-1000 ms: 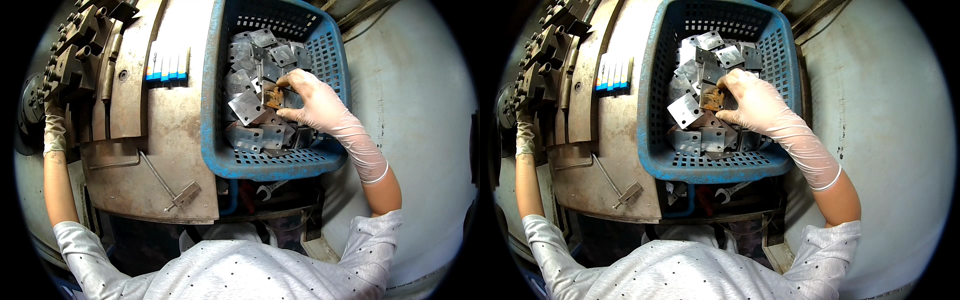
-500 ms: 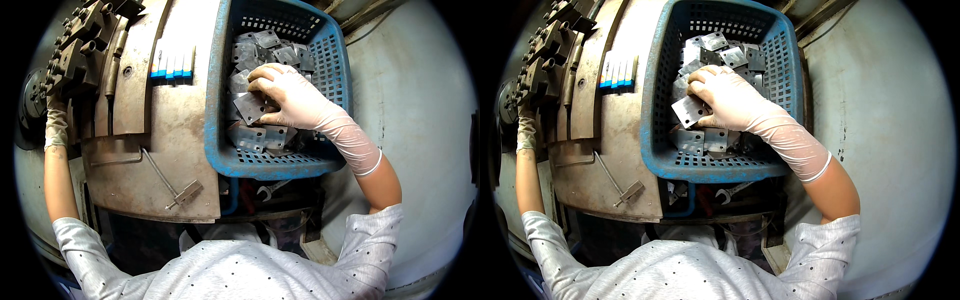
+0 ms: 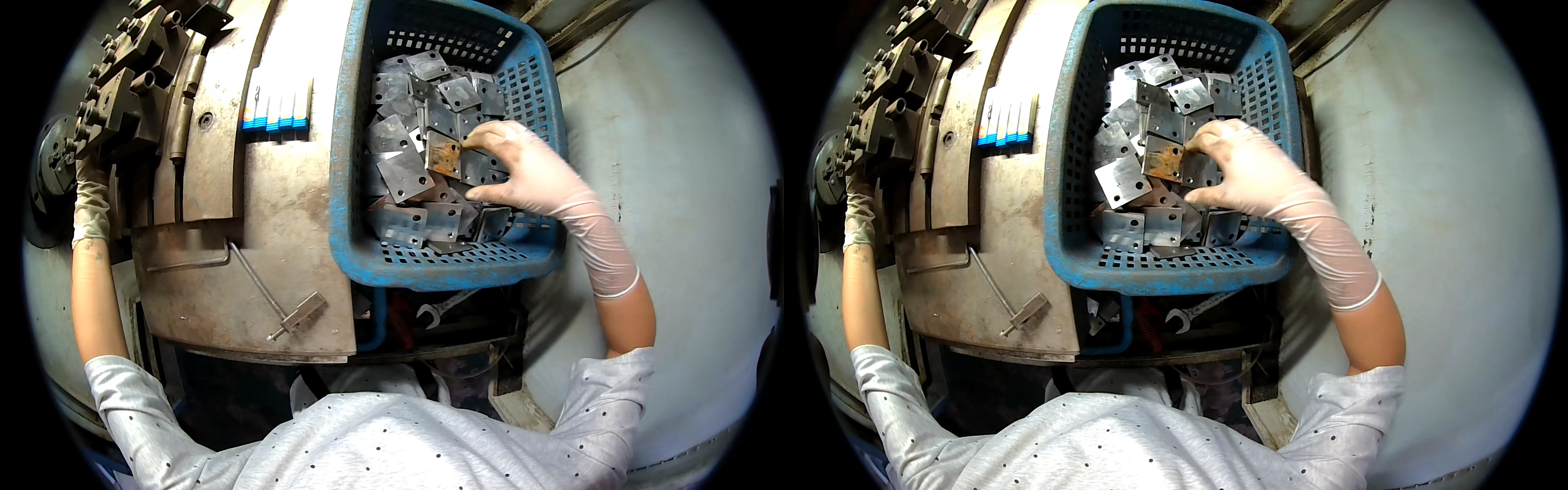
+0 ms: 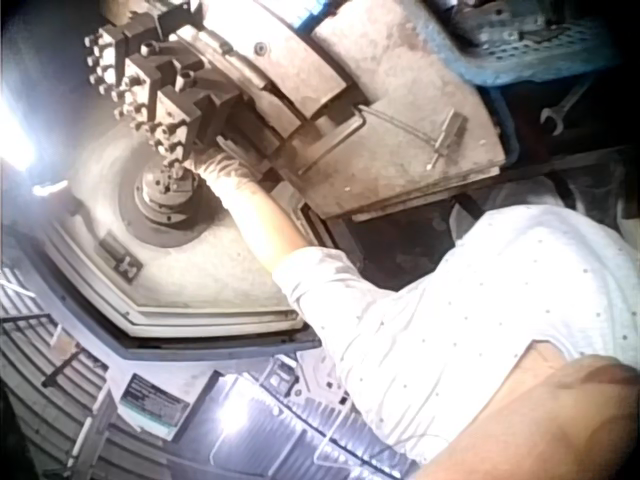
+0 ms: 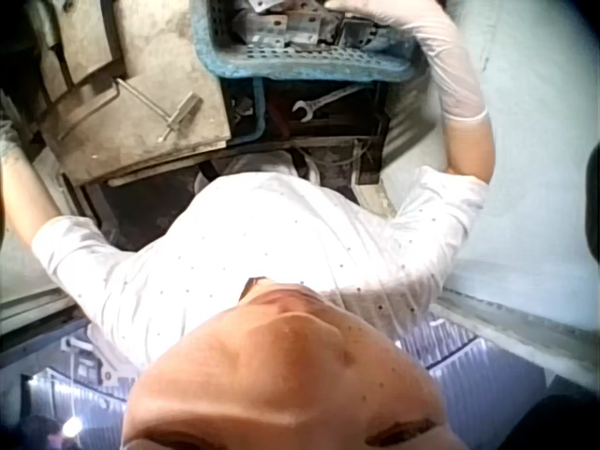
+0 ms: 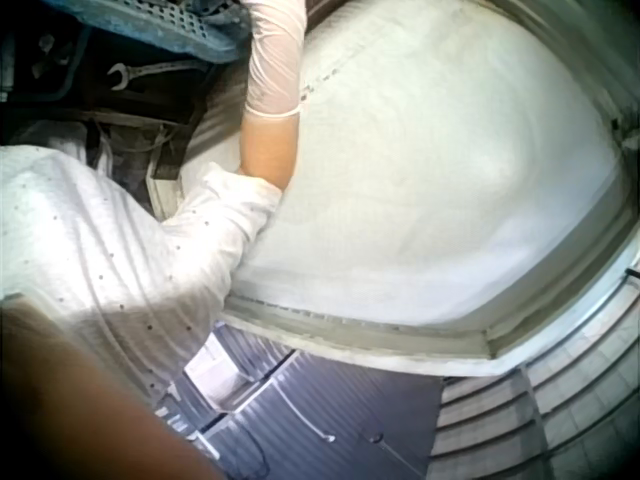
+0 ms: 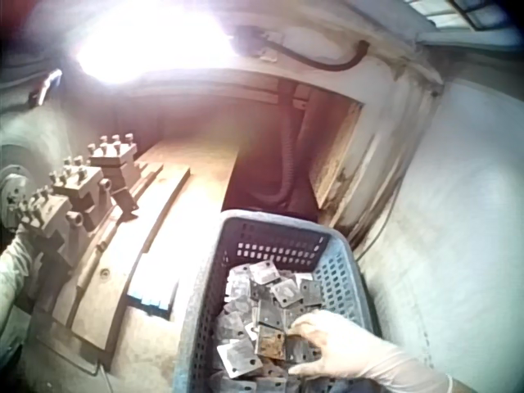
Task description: The person assembles small metal parts on a lathe machine using a wrench and a screwdriver. They tighten bolts on a fixture, retrieve additional parts from a blue basket, and adjust components on the machine bed.
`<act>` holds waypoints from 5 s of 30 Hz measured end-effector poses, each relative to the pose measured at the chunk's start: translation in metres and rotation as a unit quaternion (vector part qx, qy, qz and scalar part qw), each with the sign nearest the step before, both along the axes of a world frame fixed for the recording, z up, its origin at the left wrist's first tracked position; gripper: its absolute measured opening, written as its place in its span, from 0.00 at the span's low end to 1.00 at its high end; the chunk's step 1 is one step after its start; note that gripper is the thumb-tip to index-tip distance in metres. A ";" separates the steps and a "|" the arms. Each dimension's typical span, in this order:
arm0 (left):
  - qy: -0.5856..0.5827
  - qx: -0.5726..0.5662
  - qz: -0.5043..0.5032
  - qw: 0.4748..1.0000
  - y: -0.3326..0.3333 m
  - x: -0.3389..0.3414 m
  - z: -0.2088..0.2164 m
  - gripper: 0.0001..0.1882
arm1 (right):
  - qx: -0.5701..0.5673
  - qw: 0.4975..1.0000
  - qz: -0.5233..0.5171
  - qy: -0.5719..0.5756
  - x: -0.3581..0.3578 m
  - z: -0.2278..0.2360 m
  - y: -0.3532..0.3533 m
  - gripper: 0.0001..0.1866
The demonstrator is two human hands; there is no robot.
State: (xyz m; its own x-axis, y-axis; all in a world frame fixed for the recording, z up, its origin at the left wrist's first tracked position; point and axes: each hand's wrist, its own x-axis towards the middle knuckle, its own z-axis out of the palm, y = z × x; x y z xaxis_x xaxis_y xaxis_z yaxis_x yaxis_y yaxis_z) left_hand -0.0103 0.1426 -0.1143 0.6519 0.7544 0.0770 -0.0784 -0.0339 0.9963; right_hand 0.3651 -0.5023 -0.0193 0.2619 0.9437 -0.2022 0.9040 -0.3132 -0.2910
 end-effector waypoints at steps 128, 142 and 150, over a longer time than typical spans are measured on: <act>-0.202 -0.105 -0.046 0.973 -0.157 0.137 0.067 0.17 | 0.117 0.948 -0.288 0.074 -0.333 -0.191 0.002 0.15; -0.116 0.039 0.016 0.992 -0.167 0.135 0.071 0.16 | 0.445 0.806 -0.349 -0.174 -0.319 -0.009 0.011 0.11; -0.211 -0.101 -0.038 0.971 -0.150 0.145 0.051 0.12 | 0.484 0.690 -0.467 -0.268 -0.296 -0.014 -0.058 0.07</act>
State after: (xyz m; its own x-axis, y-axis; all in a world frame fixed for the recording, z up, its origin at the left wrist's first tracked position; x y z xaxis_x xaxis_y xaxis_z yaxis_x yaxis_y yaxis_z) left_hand 0.1346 -0.0070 -0.0634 0.6485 0.7331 0.2051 -0.4766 0.1809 0.8603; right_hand 0.0695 -0.5600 -0.0334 0.6389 -0.0618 0.7668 0.4990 -0.7253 -0.4743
